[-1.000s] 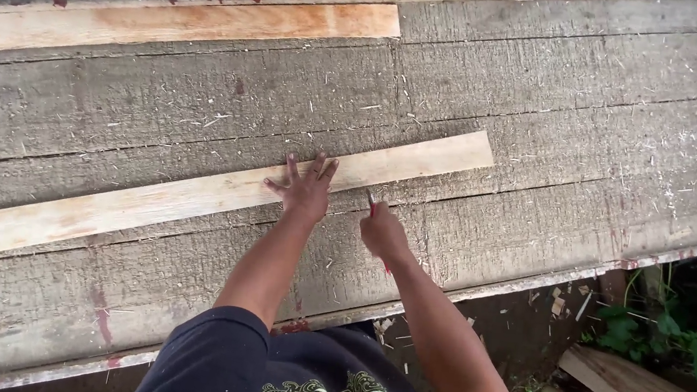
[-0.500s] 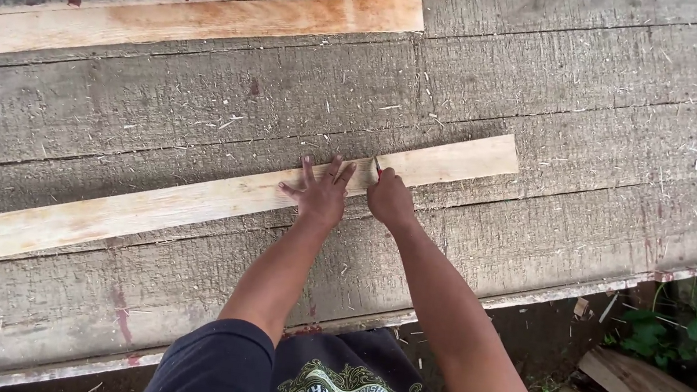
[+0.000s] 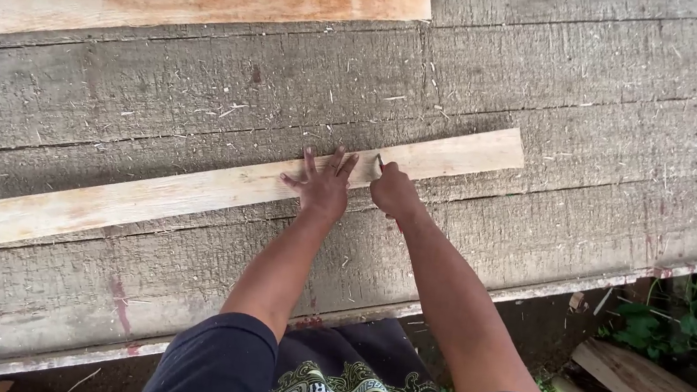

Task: The person selects a long wooden plank from a pile and uses a red utility knife to shave thin strips from its surface. They repeatedly scrape along the length of the plank, removing wood shavings, then set the plank aside and pick up another piece to continue the process.

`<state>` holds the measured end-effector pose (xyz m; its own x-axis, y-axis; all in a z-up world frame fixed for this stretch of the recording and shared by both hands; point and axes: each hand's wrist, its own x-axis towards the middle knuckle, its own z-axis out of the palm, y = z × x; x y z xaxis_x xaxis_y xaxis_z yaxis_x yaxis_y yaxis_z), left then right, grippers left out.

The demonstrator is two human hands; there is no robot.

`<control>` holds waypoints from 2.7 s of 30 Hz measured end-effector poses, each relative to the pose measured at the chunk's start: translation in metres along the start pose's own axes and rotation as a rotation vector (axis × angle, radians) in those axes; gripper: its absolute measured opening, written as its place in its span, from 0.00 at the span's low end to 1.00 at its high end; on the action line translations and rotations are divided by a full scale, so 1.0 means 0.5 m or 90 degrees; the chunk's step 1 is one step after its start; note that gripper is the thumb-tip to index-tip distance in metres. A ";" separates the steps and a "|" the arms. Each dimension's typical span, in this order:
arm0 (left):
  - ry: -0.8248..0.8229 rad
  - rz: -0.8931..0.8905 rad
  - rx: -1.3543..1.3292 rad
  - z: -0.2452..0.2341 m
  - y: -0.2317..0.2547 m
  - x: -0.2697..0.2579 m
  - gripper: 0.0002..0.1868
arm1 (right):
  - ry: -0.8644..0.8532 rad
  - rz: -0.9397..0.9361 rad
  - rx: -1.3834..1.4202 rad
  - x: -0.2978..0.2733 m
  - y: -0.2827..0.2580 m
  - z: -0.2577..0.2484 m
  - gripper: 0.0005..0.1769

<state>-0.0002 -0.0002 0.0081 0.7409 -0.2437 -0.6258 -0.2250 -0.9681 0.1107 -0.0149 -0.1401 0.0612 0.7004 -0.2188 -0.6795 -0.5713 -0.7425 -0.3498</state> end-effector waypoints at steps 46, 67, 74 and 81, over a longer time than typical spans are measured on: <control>0.179 0.169 0.025 -0.109 -0.032 -0.064 0.20 | 0.194 0.007 1.087 0.047 0.197 0.103 0.10; -0.010 0.203 0.095 0.015 0.043 -0.013 0.37 | 0.308 0.167 1.066 0.091 0.213 0.129 0.17; 0.008 0.207 0.097 0.032 0.041 -0.007 0.42 | 0.327 0.177 0.836 0.067 0.211 0.111 0.16; 0.016 0.225 0.094 0.044 0.031 0.001 0.41 | 0.324 0.210 0.589 0.082 0.250 0.102 0.17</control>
<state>-0.0170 -0.0142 -0.0074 0.6158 -0.5648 -0.5494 -0.5573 -0.8051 0.2029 -0.0793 -0.2096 -0.0432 0.4278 -0.7112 -0.5578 -0.7129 0.1138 -0.6919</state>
